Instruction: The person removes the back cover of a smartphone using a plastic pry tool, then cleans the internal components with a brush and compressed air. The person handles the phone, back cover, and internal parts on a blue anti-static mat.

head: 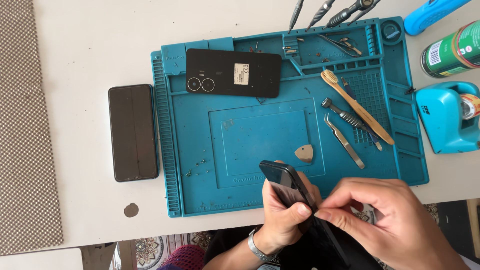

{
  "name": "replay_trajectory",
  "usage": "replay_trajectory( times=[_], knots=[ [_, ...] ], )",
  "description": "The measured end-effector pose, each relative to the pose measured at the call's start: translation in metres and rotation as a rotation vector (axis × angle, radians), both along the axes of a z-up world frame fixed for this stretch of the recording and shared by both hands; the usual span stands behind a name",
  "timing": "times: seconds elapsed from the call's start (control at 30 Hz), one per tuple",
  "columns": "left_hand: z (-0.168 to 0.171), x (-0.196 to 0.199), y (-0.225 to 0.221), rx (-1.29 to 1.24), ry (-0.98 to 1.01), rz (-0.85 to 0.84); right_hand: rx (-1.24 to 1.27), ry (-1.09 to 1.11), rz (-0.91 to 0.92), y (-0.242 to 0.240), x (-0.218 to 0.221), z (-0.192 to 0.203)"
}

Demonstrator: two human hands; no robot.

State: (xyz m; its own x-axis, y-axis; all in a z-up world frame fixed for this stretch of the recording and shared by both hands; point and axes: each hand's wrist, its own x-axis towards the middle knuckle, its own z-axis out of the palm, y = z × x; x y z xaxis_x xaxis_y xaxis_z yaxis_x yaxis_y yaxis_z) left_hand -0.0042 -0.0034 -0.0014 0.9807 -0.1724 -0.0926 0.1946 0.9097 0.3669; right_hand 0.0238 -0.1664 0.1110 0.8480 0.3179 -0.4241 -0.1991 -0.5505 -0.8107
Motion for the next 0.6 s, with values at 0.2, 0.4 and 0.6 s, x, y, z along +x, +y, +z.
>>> replay_trajectory(
  times=[0.2,0.4,0.6],
  knots=[
    [-0.001,0.0,0.003,-0.091,-0.011,-0.023,0.286,0.193,-0.279,-0.004,-0.015,-0.024],
    [0.0,0.001,0.002,-0.131,-0.004,-0.016,0.255,-0.587,-0.13,0.004,-0.039,-0.03],
    [0.003,0.002,0.0,-0.09,-0.005,-0.003,-0.054,-0.794,0.081,0.014,-0.04,-0.022]
  ],
)
